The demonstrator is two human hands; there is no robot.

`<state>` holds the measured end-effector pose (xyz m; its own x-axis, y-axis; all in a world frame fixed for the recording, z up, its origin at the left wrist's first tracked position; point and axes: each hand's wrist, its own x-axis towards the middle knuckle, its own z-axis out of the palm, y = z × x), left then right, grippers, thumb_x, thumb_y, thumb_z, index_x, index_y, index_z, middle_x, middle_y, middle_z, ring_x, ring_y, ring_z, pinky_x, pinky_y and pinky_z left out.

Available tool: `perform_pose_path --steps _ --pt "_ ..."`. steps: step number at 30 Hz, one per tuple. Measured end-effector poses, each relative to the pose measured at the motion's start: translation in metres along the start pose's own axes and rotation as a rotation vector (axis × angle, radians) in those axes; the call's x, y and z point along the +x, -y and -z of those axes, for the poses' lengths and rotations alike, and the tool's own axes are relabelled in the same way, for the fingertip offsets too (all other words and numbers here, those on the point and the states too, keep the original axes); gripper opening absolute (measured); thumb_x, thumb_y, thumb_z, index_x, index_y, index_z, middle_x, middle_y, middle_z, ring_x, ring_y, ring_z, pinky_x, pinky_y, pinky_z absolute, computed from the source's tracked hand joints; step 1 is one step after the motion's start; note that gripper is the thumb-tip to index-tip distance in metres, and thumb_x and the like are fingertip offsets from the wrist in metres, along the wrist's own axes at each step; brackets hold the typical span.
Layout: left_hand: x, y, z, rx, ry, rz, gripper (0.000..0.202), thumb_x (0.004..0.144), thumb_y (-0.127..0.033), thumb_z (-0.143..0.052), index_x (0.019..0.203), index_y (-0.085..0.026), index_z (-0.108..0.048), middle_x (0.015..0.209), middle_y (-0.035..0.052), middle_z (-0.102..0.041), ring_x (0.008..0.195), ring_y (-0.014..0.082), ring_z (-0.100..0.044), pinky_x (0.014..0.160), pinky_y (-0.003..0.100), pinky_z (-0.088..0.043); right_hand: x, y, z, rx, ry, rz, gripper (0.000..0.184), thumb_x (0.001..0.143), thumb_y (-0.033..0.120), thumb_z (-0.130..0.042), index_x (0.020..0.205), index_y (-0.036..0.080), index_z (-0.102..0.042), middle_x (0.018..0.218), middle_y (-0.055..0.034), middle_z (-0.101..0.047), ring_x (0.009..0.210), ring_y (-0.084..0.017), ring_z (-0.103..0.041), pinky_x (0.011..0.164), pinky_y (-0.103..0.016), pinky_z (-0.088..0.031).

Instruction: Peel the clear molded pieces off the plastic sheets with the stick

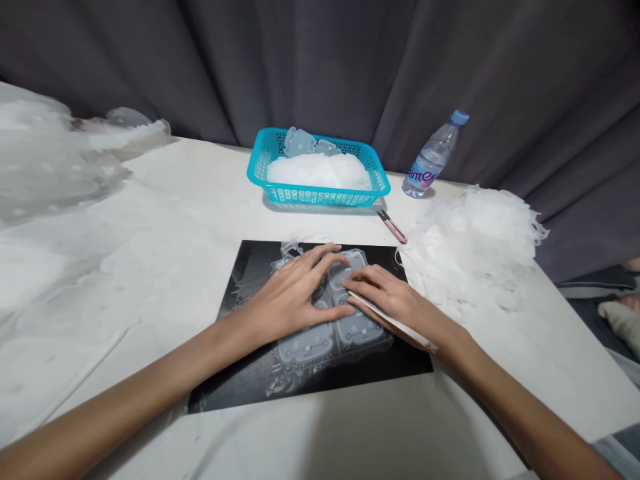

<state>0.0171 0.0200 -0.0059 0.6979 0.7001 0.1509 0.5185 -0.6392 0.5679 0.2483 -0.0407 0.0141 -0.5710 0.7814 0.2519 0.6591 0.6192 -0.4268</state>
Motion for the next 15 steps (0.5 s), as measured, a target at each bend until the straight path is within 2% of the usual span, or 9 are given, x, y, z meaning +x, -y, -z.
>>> perform_pose_path --steps 2,3,6,7,9,11,12,13,15 --pt "0.001 0.0 0.001 -0.04 0.016 0.022 0.092 0.086 -0.072 -0.069 0.158 -0.026 -0.037 0.169 0.0165 -0.036 0.152 0.0401 -0.04 0.122 0.056 -0.037 0.006 -0.009 0.001 0.045 -0.043 0.009 0.026 0.109 0.023 -0.045 0.12 0.018 -0.067 0.116 -0.0135 -0.068 0.112 -0.025 -0.067 0.098 -0.041 -0.058" --pt "0.002 0.001 0.001 -0.05 0.03 0.031 0.101 0.085 -0.073 -0.069 0.163 -0.025 -0.027 0.171 0.0179 -0.031 0.156 0.0401 -0.034 0.124 0.056 -0.034 0.01 -0.016 0.003 0.078 -0.115 -0.024 0.026 0.109 0.023 -0.044 0.114 0.018 -0.068 0.112 -0.0125 -0.068 0.109 -0.024 -0.067 0.097 -0.04 -0.057" --pt "0.002 0.004 0.001 -0.034 0.098 0.062 0.114 0.086 -0.075 -0.065 0.169 -0.022 -0.007 0.176 0.0195 -0.014 0.161 0.0391 -0.018 0.127 0.057 -0.026 0.022 -0.038 0.013 0.128 -0.458 -0.248 0.023 0.105 0.022 -0.048 0.099 0.02 -0.07 0.099 -0.0073 -0.069 0.097 -0.023 -0.068 0.092 -0.038 -0.054" --pt "0.001 0.005 0.0 -0.021 0.112 0.067 0.115 0.087 -0.076 -0.064 0.169 -0.022 -0.003 0.176 0.0194 -0.01 0.162 0.0383 -0.016 0.128 0.056 -0.025 0.024 -0.043 0.017 0.134 -0.492 -0.299 0.02 0.104 0.023 -0.053 0.096 0.02 -0.071 0.094 -0.0061 -0.068 0.095 -0.023 -0.068 0.091 -0.038 -0.053" --pt "-0.001 0.005 0.0 -0.002 0.102 0.06 0.115 0.088 -0.076 -0.062 0.169 -0.023 0.0 0.177 0.0191 -0.008 0.163 0.0364 -0.013 0.128 0.055 -0.026 0.025 -0.046 0.023 0.18 -0.483 -0.307 0.016 0.102 0.025 -0.058 0.097 0.021 -0.073 0.094 -0.0053 -0.068 0.094 -0.022 -0.067 0.089 -0.037 -0.052" --pt "-0.004 0.001 0.003 0.007 0.007 0.042 0.114 0.085 -0.077 -0.066 0.167 -0.022 -0.009 0.175 0.02 -0.012 0.162 0.0363 -0.017 0.126 0.053 -0.029 0.021 -0.039 0.027 0.228 -0.441 -0.267 0.015 0.101 0.026 -0.06 0.1 0.021 -0.074 0.098 -0.0048 -0.069 0.095 -0.021 -0.067 0.093 -0.037 -0.051" --pt "-0.005 -0.003 0.006 0.012 -0.077 0.044 0.109 0.083 -0.077 -0.068 0.164 -0.021 -0.022 0.172 0.0209 -0.02 0.159 0.0371 -0.023 0.125 0.053 -0.032 0.018 -0.033 0.028 0.248 -0.427 -0.254 0.015 0.101 0.026 -0.061 0.102 0.022 -0.075 0.099 -0.0045 -0.069 0.096 -0.02 -0.067 0.095 -0.037 -0.05" --pt "-0.005 -0.009 0.009 0.015 -0.167 0.056 0.098 0.082 -0.076 -0.069 0.156 -0.019 -0.037 0.165 0.0211 -0.032 0.154 0.0379 -0.032 0.122 0.053 -0.035 0.015 -0.026 0.028 0.269 -0.411 -0.249 0.015 0.101 0.026 -0.062 0.104 0.023 -0.076 0.098 -0.0041 -0.069 0.095 -0.02 -0.066 0.096 -0.036 -0.049" --pt "-0.003 -0.021 0.018 -0.015 -0.286 0.13 0.064 0.089 -0.073 -0.062 0.123 -0.018 -0.063 0.136 0.0168 -0.06 0.132 0.036 -0.054 0.114 0.053 -0.042 0.01 -0.011 0.029 0.33 -0.354 -0.263 0.016 0.101 0.027 -0.064 0.107 0.023 -0.077 0.097 -0.0034 -0.069 0.092 -0.018 -0.066 0.092 -0.034 -0.049"
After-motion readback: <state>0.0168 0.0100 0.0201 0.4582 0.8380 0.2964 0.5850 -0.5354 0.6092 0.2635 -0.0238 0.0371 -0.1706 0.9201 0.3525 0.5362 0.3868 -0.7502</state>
